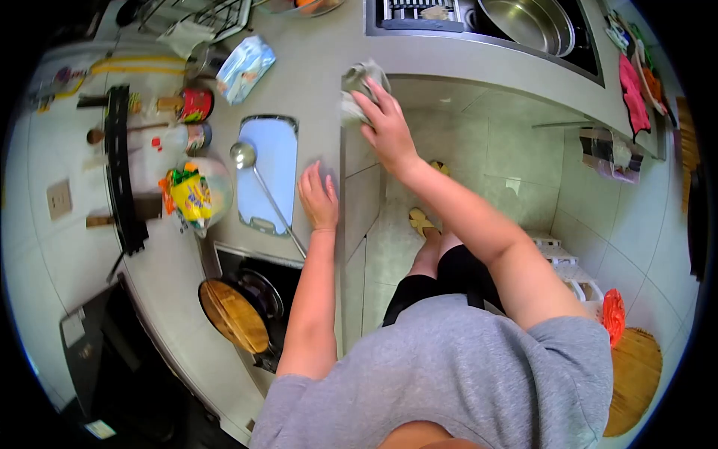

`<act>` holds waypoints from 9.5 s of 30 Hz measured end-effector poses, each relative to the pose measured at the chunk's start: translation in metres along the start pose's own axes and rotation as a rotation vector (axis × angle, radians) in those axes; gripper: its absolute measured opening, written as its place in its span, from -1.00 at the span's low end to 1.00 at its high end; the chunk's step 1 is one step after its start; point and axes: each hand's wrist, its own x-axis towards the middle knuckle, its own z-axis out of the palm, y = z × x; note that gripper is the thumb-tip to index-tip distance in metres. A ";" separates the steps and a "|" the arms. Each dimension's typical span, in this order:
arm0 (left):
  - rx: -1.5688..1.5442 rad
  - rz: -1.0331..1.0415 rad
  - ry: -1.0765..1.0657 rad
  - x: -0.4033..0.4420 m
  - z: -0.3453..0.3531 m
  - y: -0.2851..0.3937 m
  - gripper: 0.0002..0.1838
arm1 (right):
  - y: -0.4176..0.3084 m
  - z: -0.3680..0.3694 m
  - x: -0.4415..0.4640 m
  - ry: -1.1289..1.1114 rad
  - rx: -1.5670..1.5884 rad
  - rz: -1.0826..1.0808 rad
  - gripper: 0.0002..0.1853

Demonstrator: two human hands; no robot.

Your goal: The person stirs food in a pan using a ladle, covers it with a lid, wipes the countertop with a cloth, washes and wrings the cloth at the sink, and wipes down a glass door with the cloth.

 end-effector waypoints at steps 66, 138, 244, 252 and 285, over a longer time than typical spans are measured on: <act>0.084 -0.029 -0.122 0.049 0.036 -0.019 -0.38 | 0.106 0.092 0.184 -0.144 -0.808 -0.281 -0.45; 0.082 0.031 -0.092 0.042 0.041 -0.020 -0.32 | 0.260 -0.394 0.023 0.163 -1.217 0.199 -0.45; -0.107 0.322 -0.287 0.261 0.253 0.362 -0.50 | 0.339 -0.491 0.344 0.070 -0.244 0.594 -0.41; -0.061 0.344 -0.298 0.263 0.249 0.361 -0.51 | 0.310 -0.402 0.394 0.281 0.195 0.088 -0.42; -0.259 0.246 -0.328 0.269 0.248 0.353 -0.53 | 0.372 -0.173 0.635 -0.347 -0.399 -0.211 -0.57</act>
